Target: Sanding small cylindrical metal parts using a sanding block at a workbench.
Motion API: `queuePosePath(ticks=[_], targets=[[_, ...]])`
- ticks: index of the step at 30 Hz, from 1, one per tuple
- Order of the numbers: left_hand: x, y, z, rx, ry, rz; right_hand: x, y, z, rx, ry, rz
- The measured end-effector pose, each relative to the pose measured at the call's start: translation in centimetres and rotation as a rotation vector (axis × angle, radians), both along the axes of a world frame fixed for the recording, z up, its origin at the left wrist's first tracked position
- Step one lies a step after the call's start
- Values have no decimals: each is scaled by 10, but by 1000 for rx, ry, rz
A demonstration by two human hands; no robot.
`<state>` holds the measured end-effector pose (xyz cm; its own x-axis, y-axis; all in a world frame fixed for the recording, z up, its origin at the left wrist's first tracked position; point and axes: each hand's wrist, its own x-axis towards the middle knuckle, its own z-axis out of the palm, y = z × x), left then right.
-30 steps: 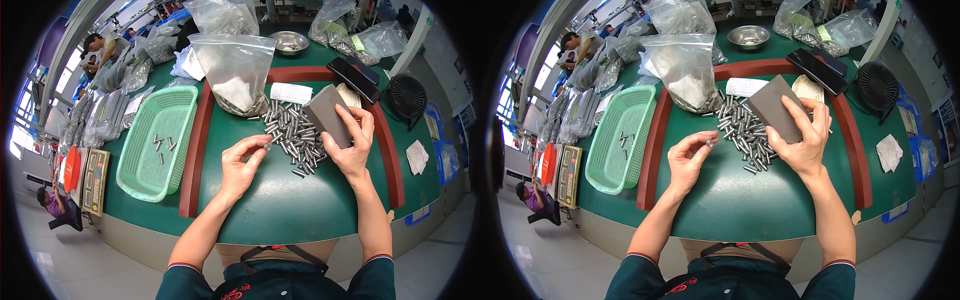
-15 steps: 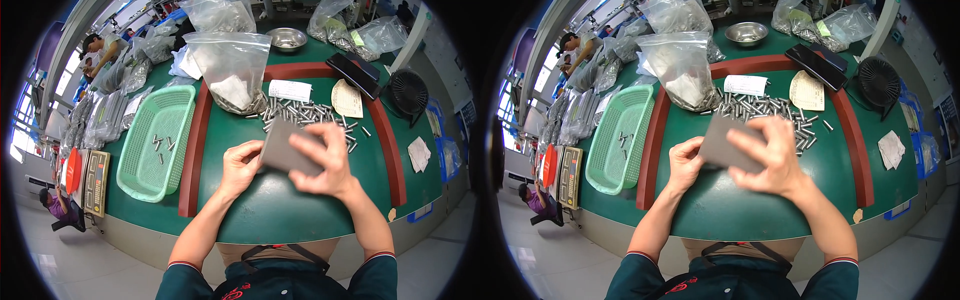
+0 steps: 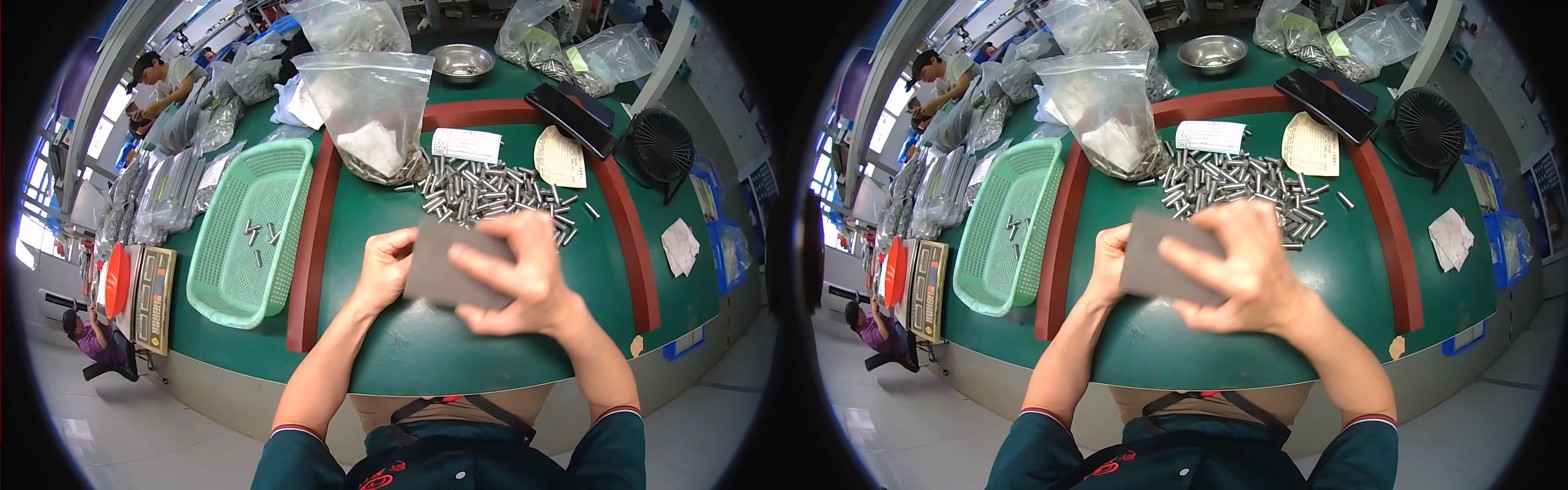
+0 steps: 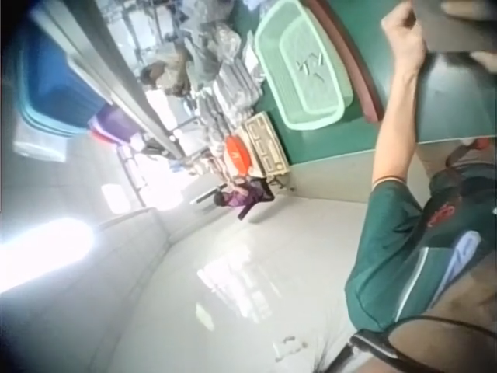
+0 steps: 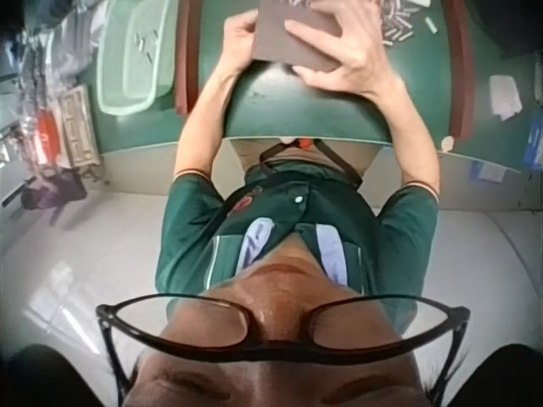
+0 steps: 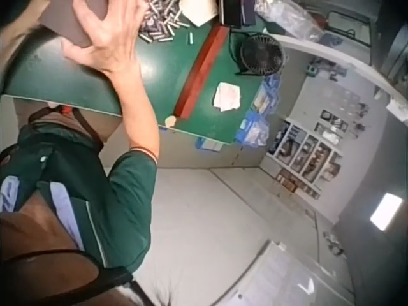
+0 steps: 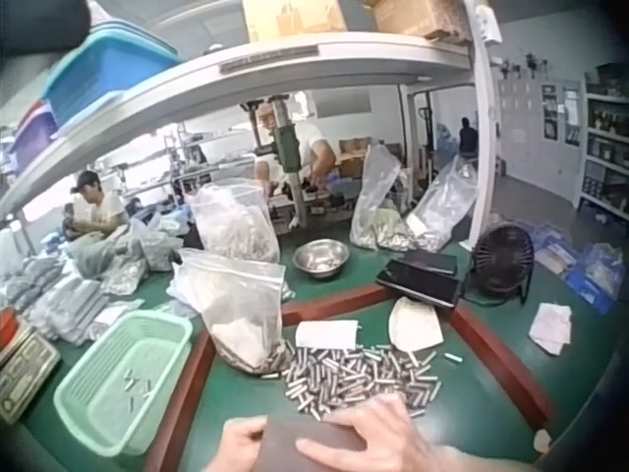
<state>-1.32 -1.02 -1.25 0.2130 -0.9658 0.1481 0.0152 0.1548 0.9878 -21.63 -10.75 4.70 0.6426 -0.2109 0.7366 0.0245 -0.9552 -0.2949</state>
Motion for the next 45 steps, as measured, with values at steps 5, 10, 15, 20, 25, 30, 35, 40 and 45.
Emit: queuePosePath(ticks=[5,10,15,20,25,30,35,40,45], targets=[[4,2,1,-3,41,-22,-8,-32,-5,-117,53,-411],[4,0,1,39,35,16,0,7,0,-49,77,24],[4,1,5,-31,107,-45,-14,-37,-4,-98,50,-454],[7,1,-1,3,114,8,-4,1,4,-22,1,-62],[4,3,7,17,47,-66,-7,-23,1,-51,15,-299],[7,0,2,56,96,-51,-1,6,0,-37,35,45],[5,0,7,-28,191,-120,-12,-41,-10,-93,25,-508],[3,-2,7,-57,250,-43,-7,-31,-9,40,-46,-483],[5,-1,7,-71,249,-64,-7,-32,-11,35,-59,-498]])
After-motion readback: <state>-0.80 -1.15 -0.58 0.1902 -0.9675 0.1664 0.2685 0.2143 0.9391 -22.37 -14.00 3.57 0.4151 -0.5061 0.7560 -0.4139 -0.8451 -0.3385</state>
